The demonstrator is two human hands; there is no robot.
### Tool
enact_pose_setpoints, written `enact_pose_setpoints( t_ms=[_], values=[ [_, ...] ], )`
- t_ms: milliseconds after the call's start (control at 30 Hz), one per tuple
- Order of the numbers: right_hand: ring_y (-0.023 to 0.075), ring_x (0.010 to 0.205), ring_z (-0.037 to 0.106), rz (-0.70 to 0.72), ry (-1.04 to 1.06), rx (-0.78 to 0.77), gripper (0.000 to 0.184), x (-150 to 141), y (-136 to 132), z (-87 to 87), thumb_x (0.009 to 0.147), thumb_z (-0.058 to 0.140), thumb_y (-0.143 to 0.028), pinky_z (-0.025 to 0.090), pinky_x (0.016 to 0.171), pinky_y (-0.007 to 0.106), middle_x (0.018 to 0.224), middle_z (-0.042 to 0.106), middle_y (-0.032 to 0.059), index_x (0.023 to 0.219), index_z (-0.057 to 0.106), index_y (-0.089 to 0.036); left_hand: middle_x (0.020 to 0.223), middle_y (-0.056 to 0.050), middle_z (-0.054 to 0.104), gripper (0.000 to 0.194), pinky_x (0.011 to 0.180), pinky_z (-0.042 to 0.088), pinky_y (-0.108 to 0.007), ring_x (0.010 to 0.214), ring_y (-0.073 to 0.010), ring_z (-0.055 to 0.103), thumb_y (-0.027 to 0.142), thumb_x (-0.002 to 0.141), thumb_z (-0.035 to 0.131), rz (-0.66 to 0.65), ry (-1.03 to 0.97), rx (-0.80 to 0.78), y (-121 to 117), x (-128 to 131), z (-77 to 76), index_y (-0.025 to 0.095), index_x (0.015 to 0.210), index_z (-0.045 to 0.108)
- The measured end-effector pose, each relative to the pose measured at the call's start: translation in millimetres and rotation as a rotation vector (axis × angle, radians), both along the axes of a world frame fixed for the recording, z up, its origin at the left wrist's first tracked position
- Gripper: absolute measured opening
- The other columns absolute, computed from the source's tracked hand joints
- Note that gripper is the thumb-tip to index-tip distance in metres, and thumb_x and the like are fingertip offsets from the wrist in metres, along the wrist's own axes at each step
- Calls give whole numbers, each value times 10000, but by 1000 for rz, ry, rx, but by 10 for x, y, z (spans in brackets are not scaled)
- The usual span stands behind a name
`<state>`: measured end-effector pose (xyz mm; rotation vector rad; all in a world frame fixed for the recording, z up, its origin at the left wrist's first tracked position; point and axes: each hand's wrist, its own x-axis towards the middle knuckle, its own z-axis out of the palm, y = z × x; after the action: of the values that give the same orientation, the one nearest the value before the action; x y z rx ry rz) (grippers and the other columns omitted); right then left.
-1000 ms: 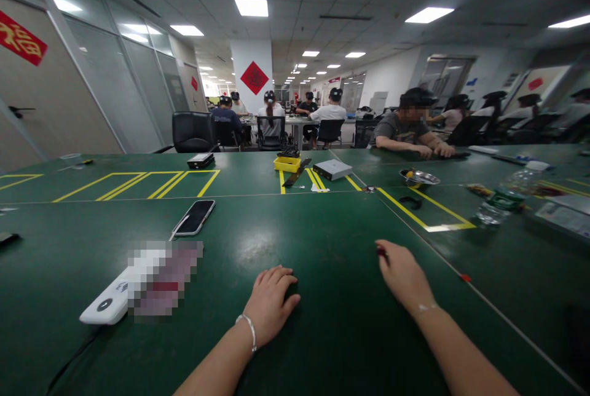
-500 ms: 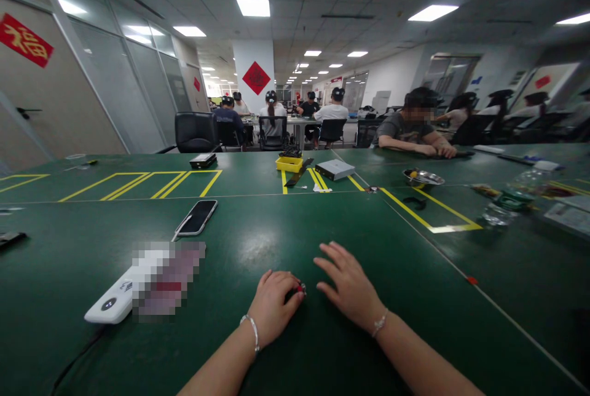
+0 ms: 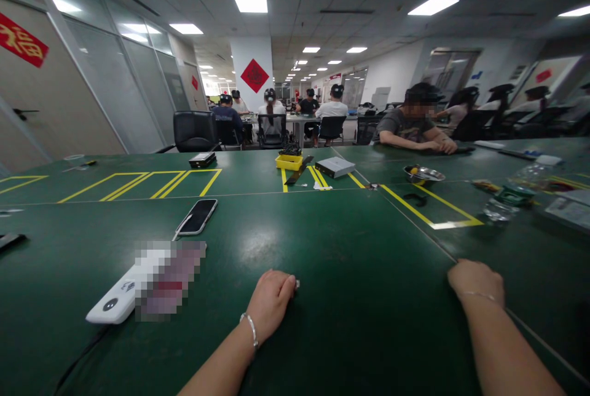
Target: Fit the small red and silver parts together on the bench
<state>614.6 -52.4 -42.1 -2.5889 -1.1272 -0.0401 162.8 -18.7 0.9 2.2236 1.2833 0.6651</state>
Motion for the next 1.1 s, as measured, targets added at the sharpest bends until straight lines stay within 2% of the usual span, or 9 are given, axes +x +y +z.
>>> enact_pose_setpoints(
  t_ms=[100, 167, 267, 367, 433, 533, 700, 867, 1100],
  values=[
    [345, 870, 477, -89, 17, -166, 341, -101, -1, 95, 678, 363, -210, 363, 562, 365, 929, 514, 197, 918, 598, -153, 677, 1, 593, 416, 804, 323, -286, 690, -132, 523, 345, 840, 223, -18, 18, 20, 8, -4, -8, 197, 657, 567],
    [336, 869, 482, -82, 9, -168, 365, -163, 1, 161, 693, 349, -212, 364, 563, 354, 954, 507, 190, 978, 572, -164, 675, -4, 592, 403, 770, 338, -276, 690, -137, 520, 354, 833, 246, -29, 37, 38, 22, -5, -16, 196, 658, 573],
    [290, 865, 492, -1, -32, -71, 369, -364, 61, 242, 699, 357, -214, 378, 633, 357, 971, 507, 176, 1004, 549, -134, 690, -9, 591, 377, 726, 351, -264, 707, -144, 517, 369, 823, 278, -37, 48, 50, 49, -9, -30, 196, 678, 580],
    [223, 824, 508, 164, 81, 99, 312, -836, 190, 310, 691, 412, -249, 385, 712, 343, 922, 540, 120, 938, 558, -125, 691, -8, 586, 364, 708, 353, -260, 705, -142, 515, 376, 820, 292, -41, 56, 64, 70, -14, -44, 197, 688, 579],
    [185, 766, 522, 301, 328, 191, 263, -1295, 274, 346, 674, 463, -277, 395, 721, 336, 847, 564, 69, 880, 569, -153, 679, -7, 580, 353, 699, 354, -261, 699, -141, 513, 373, 817, 302, -39, 75, 76, 72, -11, -53, 196, 683, 577],
    [147, 720, 537, 434, 925, 319, 205, -2048, 339, 374, 649, 520, -264, 418, 714, 316, 776, 580, 31, 827, 575, -179, 703, -10, 576, 313, 715, 353, -273, 732, -148, 509, 366, 807, 328, -34, 109, 99, 50, 5, -63, 199, 706, 573],
    [94, 601, 525, 332, 1791, 426, 84, -2881, 291, 331, 620, 545, -177, 432, 605, 245, 645, 548, 3, 701, 562, -163, 792, -28, 560, 213, 746, 353, -292, 793, -163, 491, 314, 795, 369, -79, 153, 166, -23, 48, -68, 196, 781, 546],
    [69, 559, 496, 460, 2107, 407, 45, -2975, 228, 270, 672, 480, -176, 414, 560, 212, 611, 505, -24, 644, 511, -163, 827, -19, 554, 159, 744, 363, -282, 798, -156, 488, 246, 791, 378, -90, 110, 144, -32, 59, -73, 204, 801, 531],
    [50, 638, 511, 608, 2065, 357, 142, -2847, 248, 268, 669, 556, -167, 408, 629, 191, 755, 540, -22, 806, 520, -176, 820, 14, 577, 168, 720, 379, -250, 785, -134, 509, 235, 778, 397, -7, -110, -41, 26, 24, -79, 230, 858, 544]
  ],
)
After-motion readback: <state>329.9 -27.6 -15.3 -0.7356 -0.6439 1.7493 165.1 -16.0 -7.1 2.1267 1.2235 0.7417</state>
